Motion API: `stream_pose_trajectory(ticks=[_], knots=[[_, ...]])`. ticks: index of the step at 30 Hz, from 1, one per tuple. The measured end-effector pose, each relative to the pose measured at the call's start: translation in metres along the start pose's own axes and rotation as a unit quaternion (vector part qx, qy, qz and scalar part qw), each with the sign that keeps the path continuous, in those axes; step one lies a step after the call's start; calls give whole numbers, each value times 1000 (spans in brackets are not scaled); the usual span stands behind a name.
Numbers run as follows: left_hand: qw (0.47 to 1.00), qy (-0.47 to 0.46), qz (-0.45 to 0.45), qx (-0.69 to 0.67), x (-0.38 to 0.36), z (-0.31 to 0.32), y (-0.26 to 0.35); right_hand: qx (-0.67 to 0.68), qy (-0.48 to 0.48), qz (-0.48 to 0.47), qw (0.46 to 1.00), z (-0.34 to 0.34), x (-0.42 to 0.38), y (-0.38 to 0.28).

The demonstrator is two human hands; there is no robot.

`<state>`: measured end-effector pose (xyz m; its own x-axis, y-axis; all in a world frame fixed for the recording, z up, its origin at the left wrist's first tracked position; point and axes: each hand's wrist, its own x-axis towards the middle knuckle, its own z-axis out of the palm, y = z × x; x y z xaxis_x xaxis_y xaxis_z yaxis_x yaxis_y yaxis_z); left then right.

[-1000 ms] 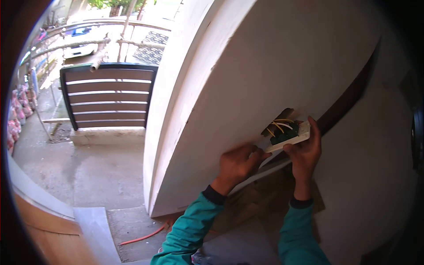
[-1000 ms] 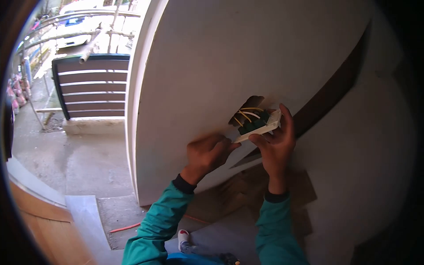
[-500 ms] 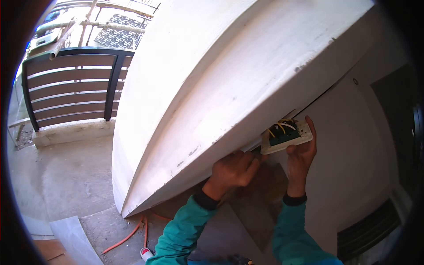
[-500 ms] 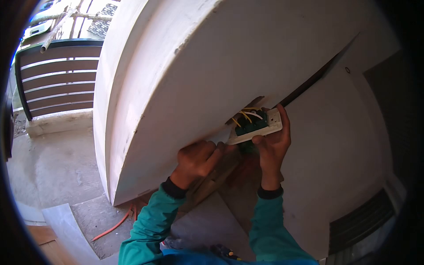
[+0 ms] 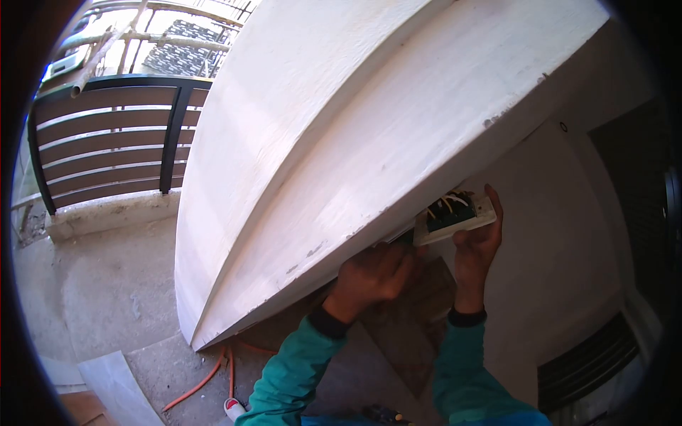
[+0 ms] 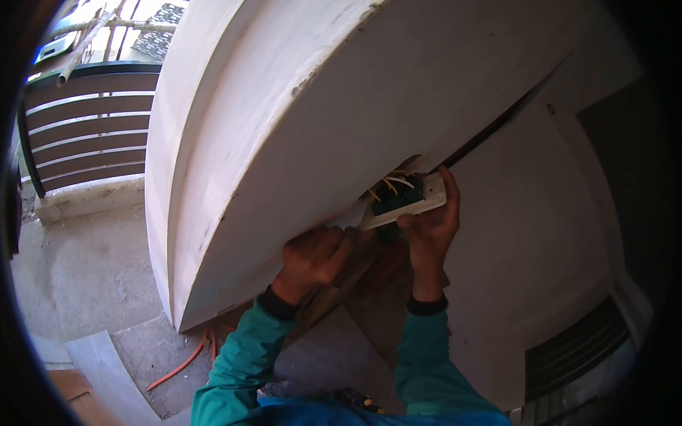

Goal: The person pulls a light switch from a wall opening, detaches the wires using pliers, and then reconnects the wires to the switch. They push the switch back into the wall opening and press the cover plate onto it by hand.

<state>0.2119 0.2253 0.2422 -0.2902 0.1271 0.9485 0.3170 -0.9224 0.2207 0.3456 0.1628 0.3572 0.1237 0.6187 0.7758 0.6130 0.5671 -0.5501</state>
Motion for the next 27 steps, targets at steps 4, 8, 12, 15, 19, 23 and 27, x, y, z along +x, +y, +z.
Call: stream_pose_trajectory(ticks=[4,8,12,15,19,23,27], knots=[[1000,0,8,-12,-5,5,-4,13,-4,-12,1000,6,4,4],[1000,1,-5,-22,-9,10,-10,47,-4,12,999,21,5,6],[998,-29,-63,-5,3,0,-13,16,-1,2,1000,31,6,23],[990,-118,-43,63,21,-21,-14,3,10,-4,1000,45,10,20],[930,-288,99,207,86,-44,-16,-31,27,-64,997,64,18,34],[897,-319,149,268,113,-45,-26,-48,48,-139,988,84,28,42],[875,-330,127,331,112,-53,-29,-47,46,-209,976,91,37,46]])
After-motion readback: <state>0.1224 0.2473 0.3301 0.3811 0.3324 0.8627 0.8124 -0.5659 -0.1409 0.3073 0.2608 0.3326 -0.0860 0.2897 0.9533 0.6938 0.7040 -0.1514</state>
